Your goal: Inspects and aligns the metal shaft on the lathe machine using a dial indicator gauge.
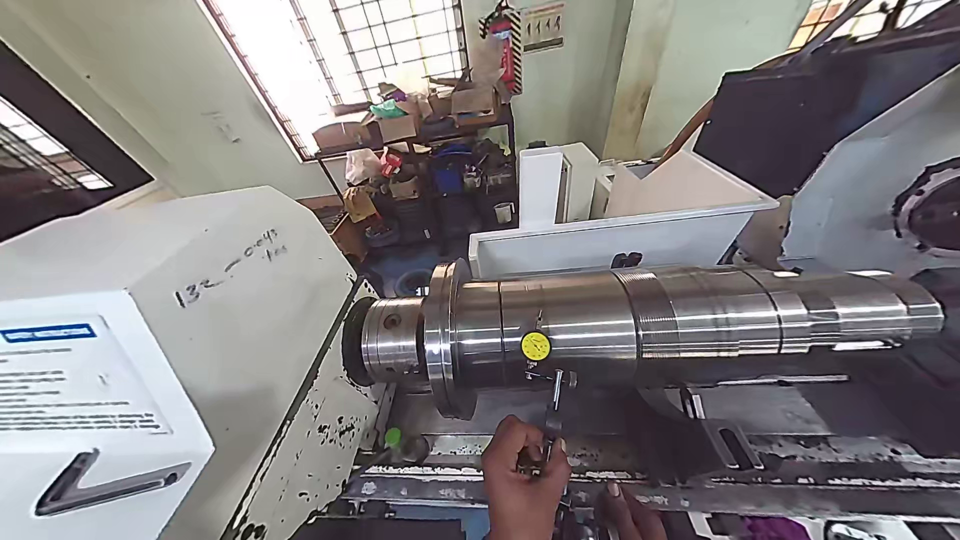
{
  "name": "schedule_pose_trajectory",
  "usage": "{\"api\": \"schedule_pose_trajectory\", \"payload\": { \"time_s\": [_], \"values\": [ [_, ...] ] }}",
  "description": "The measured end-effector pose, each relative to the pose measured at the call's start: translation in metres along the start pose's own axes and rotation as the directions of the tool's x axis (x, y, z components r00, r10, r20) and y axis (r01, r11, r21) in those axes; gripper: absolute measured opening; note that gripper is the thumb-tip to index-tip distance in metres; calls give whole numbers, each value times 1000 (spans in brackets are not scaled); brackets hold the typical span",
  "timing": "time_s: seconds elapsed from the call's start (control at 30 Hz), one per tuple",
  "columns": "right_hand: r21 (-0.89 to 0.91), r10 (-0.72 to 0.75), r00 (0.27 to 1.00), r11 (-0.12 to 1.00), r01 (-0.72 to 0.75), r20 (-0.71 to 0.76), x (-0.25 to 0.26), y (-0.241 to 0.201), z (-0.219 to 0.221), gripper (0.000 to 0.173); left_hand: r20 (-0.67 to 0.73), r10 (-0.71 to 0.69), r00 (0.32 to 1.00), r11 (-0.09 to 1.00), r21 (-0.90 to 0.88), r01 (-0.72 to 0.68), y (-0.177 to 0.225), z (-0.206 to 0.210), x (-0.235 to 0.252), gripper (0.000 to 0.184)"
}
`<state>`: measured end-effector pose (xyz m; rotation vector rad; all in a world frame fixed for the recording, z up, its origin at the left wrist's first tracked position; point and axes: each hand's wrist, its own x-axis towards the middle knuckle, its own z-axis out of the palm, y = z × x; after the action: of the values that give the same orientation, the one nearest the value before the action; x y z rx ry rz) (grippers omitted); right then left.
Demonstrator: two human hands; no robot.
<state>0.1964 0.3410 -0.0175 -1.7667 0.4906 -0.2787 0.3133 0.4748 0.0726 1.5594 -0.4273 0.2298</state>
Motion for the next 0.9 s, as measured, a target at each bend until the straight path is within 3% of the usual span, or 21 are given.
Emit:
{"api": "schedule_pose_trajectory", "payload": {
  "time_s": [0.43,0.6,0.9],
  "values": [
    [4,-11,1000,1000,11,-5,1,-1,0,46,9,15,1000,1000,1,-15,-5,-2,-3,13],
    [48,36,999,998,-36,-5,0,-13,0,45,-1,14,1000,1000,19,-14,-8,-5,-5,21],
    [34,-30,999,999,30,13,0,9,1,48,-24,13,1000,1000,0,-13,-8,-13,-9,31]
  ]
}}
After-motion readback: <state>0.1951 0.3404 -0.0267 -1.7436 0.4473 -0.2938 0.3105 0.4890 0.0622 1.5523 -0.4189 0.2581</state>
